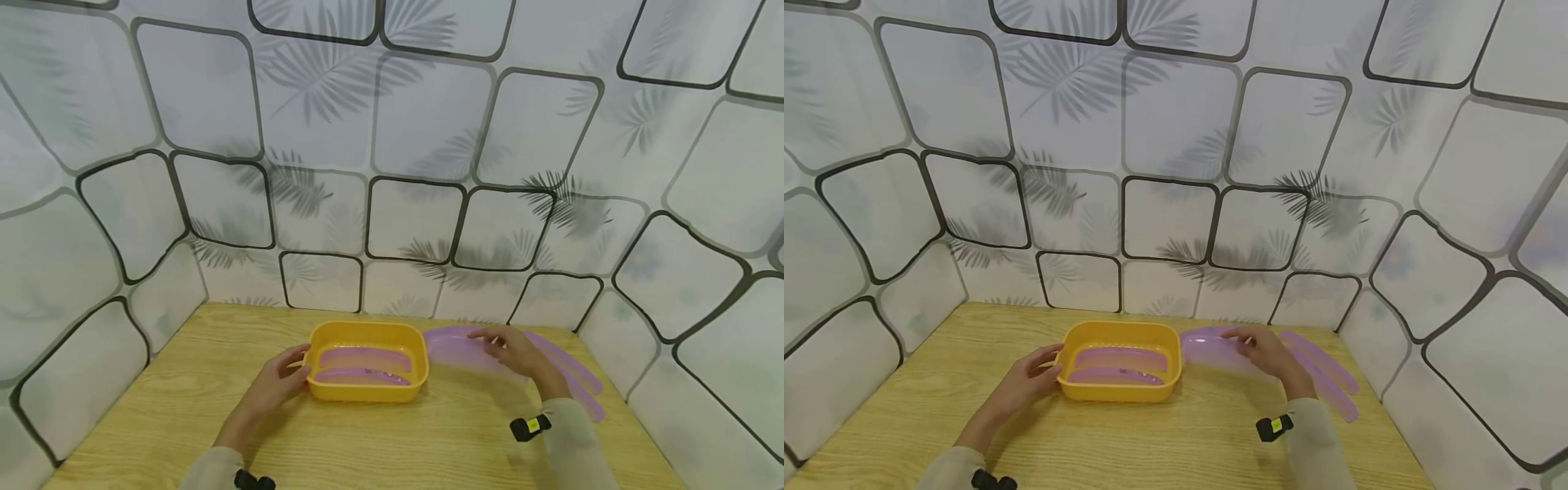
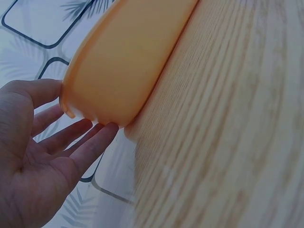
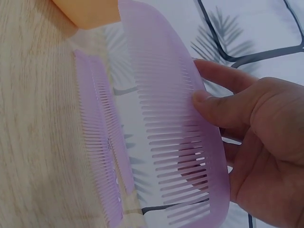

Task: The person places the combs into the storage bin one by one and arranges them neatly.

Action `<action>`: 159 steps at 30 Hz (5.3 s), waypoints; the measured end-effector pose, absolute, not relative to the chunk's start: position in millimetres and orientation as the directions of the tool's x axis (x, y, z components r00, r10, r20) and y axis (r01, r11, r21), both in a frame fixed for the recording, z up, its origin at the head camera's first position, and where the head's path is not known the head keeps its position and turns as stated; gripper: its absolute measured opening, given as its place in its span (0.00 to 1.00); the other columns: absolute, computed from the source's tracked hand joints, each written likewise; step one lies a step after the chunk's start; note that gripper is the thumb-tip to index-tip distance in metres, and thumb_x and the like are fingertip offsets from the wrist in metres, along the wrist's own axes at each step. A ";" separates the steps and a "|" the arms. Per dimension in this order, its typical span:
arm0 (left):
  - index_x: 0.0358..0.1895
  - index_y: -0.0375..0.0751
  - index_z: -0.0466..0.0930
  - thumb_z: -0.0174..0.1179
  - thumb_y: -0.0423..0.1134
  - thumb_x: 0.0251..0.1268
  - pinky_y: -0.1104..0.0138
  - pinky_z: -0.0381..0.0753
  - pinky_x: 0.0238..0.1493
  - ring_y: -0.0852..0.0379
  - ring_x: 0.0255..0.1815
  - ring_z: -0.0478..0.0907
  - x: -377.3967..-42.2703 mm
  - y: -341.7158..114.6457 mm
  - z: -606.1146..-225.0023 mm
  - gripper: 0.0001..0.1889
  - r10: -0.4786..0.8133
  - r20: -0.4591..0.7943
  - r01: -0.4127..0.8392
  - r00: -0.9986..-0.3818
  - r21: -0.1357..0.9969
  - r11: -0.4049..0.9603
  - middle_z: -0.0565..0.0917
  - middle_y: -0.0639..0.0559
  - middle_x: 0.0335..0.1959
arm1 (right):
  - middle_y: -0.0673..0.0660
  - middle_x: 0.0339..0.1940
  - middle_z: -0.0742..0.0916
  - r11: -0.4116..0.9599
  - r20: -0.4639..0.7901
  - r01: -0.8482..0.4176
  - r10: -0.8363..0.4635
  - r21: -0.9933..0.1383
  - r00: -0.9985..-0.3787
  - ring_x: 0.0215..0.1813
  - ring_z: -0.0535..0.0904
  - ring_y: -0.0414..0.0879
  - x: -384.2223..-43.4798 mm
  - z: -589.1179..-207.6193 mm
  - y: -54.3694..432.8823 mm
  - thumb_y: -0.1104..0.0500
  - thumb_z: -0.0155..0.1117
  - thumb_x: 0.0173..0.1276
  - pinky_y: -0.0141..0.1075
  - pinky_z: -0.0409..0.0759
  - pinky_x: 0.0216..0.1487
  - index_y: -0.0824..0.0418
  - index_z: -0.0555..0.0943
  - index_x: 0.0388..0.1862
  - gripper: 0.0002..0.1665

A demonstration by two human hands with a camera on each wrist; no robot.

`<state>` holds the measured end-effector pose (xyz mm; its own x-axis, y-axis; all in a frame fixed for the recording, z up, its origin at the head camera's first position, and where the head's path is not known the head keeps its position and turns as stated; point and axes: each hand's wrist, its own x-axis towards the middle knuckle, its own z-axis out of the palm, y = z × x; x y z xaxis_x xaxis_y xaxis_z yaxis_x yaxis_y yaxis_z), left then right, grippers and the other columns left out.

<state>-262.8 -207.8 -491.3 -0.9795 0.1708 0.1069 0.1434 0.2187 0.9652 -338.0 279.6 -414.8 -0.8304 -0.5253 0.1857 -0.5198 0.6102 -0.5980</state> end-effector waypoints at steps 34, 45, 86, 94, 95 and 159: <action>0.78 0.31 0.61 0.56 0.37 0.79 0.60 0.88 0.57 0.30 0.71 0.74 -263.1 -208.3 -490.7 0.30 0.182 0.118 0.157 -0.976 0.963 0.219 0.67 0.24 0.75 | 0.64 0.53 0.89 0.582 0.308 -0.644 -0.576 -0.496 -0.757 0.48 0.84 0.52 -339.7 -407.4 251.9 0.70 0.62 0.74 0.35 0.84 0.45 0.63 0.85 0.58 0.16; 0.78 0.31 0.61 0.57 0.37 0.79 0.61 0.88 0.57 0.30 0.71 0.74 -261.2 -207.1 -489.8 0.30 0.170 0.117 0.156 -0.978 0.959 0.236 0.68 0.24 0.74 | 0.62 0.51 0.89 0.571 0.312 -0.663 -0.595 -0.484 -0.741 0.46 0.83 0.49 -343.3 -405.7 233.4 0.70 0.62 0.74 0.35 0.84 0.44 0.59 0.86 0.56 0.16; 0.78 0.29 0.61 0.57 0.37 0.79 0.61 0.89 0.57 0.29 0.71 0.73 -261.1 -207.7 -490.9 0.30 0.168 0.117 0.154 -0.979 0.962 0.224 0.66 0.22 0.75 | 0.64 0.48 0.87 0.527 0.246 -0.652 -0.643 -0.546 -0.726 0.41 0.82 0.46 -345.8 -408.2 174.1 0.69 0.59 0.76 0.34 0.83 0.38 0.61 0.85 0.59 0.16; 0.78 0.29 0.60 0.56 0.38 0.80 0.62 0.88 0.57 0.28 0.71 0.72 -261.5 -208.1 -489.9 0.31 0.177 0.121 0.159 -0.977 0.964 0.214 0.64 0.22 0.75 | 0.64 0.51 0.87 0.534 0.225 -0.644 -0.647 -0.547 -0.728 0.42 0.82 0.45 -347.3 -405.4 166.0 0.68 0.58 0.77 0.32 0.83 0.40 0.60 0.84 0.60 0.18; 0.78 0.29 0.60 0.56 0.38 0.80 0.62 0.88 0.57 0.28 0.71 0.73 -261.6 -208.0 -489.9 0.31 0.176 0.120 0.158 -0.977 0.964 0.215 0.65 0.22 0.75 | 0.64 0.51 0.87 0.533 0.226 -0.646 -0.649 -0.546 -0.726 0.41 0.82 0.45 -347.4 -404.8 165.0 0.68 0.58 0.77 0.31 0.82 0.39 0.60 0.84 0.60 0.18; 0.77 0.28 0.60 0.56 0.37 0.79 0.65 0.89 0.55 0.28 0.68 0.75 -265.0 -209.2 -495.2 0.30 0.193 0.155 0.193 -0.969 0.961 0.200 0.67 0.21 0.73 | 0.62 0.48 0.86 0.549 0.104 -0.632 -0.704 -0.547 -0.702 0.37 0.78 0.42 -349.5 -422.8 87.5 0.71 0.57 0.76 0.27 0.80 0.36 0.61 0.85 0.59 0.18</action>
<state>-265.0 -209.2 -495.2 -0.9688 0.1934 0.1548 0.1934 0.2000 0.9605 -349.5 87.5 -422.8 -0.7022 -0.7044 0.1040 -0.6319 0.5492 -0.5469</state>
